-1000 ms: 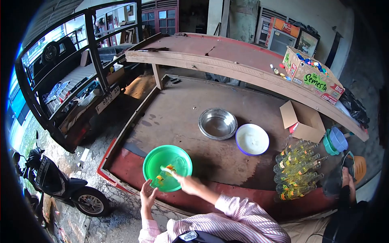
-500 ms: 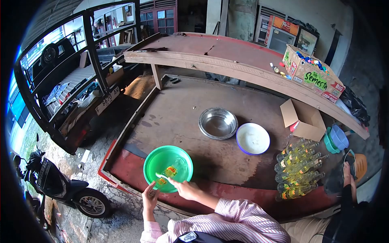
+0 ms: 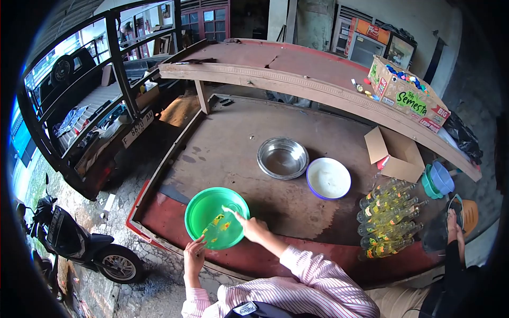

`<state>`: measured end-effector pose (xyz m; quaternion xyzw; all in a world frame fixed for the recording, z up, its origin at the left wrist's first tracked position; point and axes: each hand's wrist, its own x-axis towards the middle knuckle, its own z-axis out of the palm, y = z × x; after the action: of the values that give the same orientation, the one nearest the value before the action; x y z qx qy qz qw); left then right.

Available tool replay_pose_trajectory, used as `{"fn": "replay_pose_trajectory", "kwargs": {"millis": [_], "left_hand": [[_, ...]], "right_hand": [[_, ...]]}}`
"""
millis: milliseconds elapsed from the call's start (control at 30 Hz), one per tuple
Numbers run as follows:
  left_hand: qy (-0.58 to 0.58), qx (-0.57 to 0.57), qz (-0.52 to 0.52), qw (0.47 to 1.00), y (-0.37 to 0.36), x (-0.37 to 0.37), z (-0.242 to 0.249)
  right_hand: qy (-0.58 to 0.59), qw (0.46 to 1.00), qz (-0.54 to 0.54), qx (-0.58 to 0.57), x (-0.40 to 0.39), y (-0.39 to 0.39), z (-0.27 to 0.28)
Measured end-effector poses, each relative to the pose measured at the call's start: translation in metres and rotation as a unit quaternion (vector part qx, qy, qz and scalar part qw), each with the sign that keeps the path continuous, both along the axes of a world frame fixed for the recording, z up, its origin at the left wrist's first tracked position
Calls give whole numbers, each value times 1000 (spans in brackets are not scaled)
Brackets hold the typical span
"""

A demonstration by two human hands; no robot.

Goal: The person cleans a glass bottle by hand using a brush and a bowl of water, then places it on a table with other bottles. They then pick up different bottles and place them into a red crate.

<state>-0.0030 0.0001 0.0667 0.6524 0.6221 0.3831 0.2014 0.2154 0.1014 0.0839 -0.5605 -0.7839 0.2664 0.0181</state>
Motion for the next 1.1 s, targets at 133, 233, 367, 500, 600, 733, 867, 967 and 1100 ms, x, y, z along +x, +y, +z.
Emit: {"fn": "replay_pose_trajectory", "kwargs": {"millis": [133,233,367,500,600,733,867,967,1100], "left_hand": [[12,25,3,1000,1,-4,-6],[2,70,-2,998,2,0,0],[-164,-3,76,984,-1,-6,-19],[-180,-34,55,981,1,-7,-28],[-247,-44,53,967,1,-7,-26],[-127,-64,59,988,-4,-3,-14],[-75,63,32,995,1,-7,-28],[-143,-116,79,980,-4,-1,3],[-185,-5,67,980,-1,-6,-25]], "right_hand": [[64,993,76,-71,-13,-21,20],[112,984,134,26,-18,-33,-15],[32,999,36,6,-7,-7,-13],[81,991,32,-102,-18,-16,14],[130,981,139,41,-30,-39,-9],[37,999,35,13,-13,-6,-10],[57,994,45,-76,-19,-16,18],[99,987,121,20,-21,-28,-11],[50,998,6,-44,-2,-6,-1]]}}
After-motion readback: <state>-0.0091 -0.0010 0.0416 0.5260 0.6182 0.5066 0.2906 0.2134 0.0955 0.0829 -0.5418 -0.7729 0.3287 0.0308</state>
